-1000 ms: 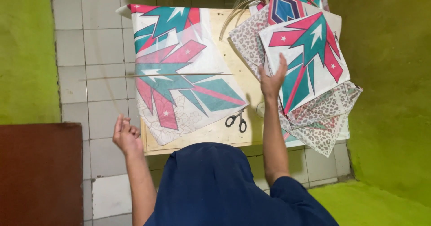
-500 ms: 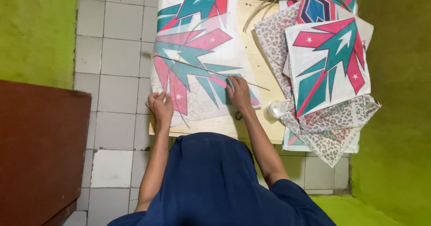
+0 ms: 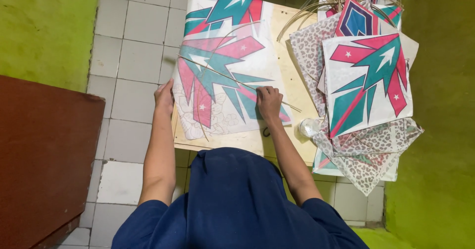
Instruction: Assembling kites by gluing paper onto bamboo frames
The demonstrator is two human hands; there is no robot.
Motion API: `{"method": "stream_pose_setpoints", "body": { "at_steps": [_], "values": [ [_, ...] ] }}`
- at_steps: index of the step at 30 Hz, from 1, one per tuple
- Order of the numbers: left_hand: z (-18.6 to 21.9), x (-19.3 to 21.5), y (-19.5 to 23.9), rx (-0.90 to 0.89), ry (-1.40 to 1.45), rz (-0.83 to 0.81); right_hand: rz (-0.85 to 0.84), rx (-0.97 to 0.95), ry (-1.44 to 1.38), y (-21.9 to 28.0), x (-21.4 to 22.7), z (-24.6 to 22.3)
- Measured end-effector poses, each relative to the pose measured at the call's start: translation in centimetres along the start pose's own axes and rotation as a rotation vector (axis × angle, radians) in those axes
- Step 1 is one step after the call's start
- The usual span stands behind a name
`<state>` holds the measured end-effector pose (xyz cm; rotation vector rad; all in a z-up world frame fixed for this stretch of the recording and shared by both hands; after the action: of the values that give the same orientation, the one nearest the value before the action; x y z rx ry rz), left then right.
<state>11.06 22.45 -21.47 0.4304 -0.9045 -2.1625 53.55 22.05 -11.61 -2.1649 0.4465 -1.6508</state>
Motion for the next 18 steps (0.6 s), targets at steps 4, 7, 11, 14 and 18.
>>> {"method": "stream_pose_setpoints", "body": {
  "at_steps": [4,7,11,14,18],
  "values": [
    [2.0,-1.2,-1.3,-0.31,-0.073,0.113,-0.032,-0.033,0.0,-0.2,0.0,0.0],
    [3.6,-1.9,0.5,-0.521,-0.288,0.208,-0.005,-0.099,-0.061,-0.7,0.9,0.2],
    [4.1,-3.4,3.9,-0.749,-0.545,0.263,0.057,-0.25,-0.253,-1.7,2.4,1.0],
    [4.6,-4.3,7.8,-0.822,-0.598,0.282,0.05,-0.303,-0.392,-2.8,3.8,0.5],
    [4.3,-4.8,6.0,-0.831,-0.54,0.276,0.033,-0.331,-0.453,-3.0,4.2,0.0]
  ]
}}
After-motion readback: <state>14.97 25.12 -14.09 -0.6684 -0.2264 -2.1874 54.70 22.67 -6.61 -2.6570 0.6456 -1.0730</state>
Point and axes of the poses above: each hand's wrist, its own y-axis away from the middle knuckle, its own x-axis out of the back of the hand, z = x × y, the point moved 7 cm from there along -y, towards the middle knuckle, and after that the axes turned 14 degrees about z, right-handed, at the moved point
